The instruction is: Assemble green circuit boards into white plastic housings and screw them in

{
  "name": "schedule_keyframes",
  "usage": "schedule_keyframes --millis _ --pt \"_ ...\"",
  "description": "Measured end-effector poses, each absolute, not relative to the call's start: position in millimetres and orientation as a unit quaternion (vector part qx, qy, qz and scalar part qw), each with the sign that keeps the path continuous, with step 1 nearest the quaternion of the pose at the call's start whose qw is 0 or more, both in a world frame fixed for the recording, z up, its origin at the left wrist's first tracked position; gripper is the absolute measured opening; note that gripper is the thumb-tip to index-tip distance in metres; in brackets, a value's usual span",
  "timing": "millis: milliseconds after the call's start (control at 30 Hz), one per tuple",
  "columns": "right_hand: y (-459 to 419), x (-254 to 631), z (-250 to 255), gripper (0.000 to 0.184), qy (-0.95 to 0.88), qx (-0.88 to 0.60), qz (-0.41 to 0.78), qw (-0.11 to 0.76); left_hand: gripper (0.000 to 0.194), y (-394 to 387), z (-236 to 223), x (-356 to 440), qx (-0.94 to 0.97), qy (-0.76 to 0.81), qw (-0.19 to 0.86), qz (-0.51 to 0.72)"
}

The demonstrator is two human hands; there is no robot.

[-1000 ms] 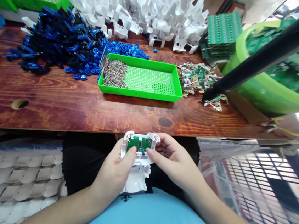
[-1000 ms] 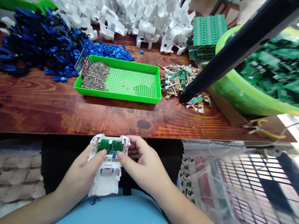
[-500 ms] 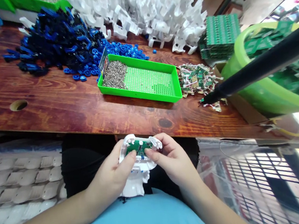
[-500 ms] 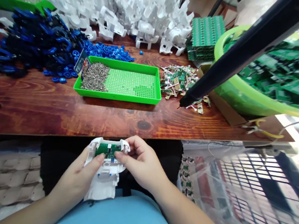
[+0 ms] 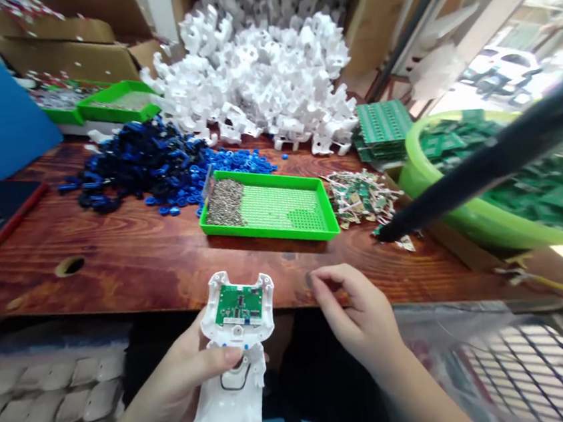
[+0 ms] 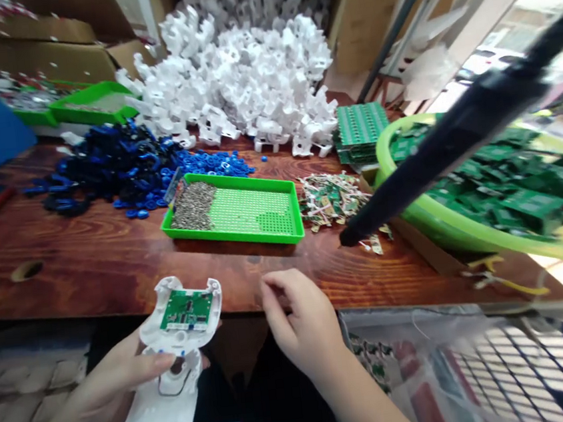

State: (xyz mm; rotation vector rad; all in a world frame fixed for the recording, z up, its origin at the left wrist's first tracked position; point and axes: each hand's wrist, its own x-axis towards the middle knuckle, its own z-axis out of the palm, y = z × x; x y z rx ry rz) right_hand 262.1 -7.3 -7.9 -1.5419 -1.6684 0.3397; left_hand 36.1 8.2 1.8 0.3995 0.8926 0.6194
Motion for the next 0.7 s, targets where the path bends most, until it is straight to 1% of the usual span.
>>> schedule_keyframes --millis 100,167,233,267,400,467,567,700 --pt "28 233 9 0.012 -0.788 -0.517 0.113 0.316 0.036 4 -1 30 0.173 0.431 0.82 0.334" --pt "57 208 23 0.018 -0.84 -0.482 0.063 0.243 0.039 1 -3 24 0.168 0.451 0.797 0.366" --pt "90 181 36 0.023 -0.875 -0.463 -0.01 0.138 0.039 -1 -4 16 0.167 0.467 0.777 0.386" --pt "106 167 41 0.023 -0.885 -0.451 -0.027 0.113 0.038 -3 -5 11 0.165 0.473 0.77 0.395" --pt "163 120 48 0.023 -0.905 -0.417 -0.058 0.056 0.034 -6 -5 -4 0.152 0.487 0.754 0.414" --pt "182 102 42 0.022 -0.903 -0.422 -0.068 0.033 0.038 -6 -4 -11 0.143 0.488 0.753 0.418" --pt "197 87 30 0.019 -0.896 -0.436 -0.084 0.009 0.047 -8 -4 -21 0.126 0.483 0.757 0.421" --pt "201 82 19 0.022 -0.887 -0.451 -0.103 -0.001 0.048 -10 -6 -33 0.12 0.475 0.757 0.433"
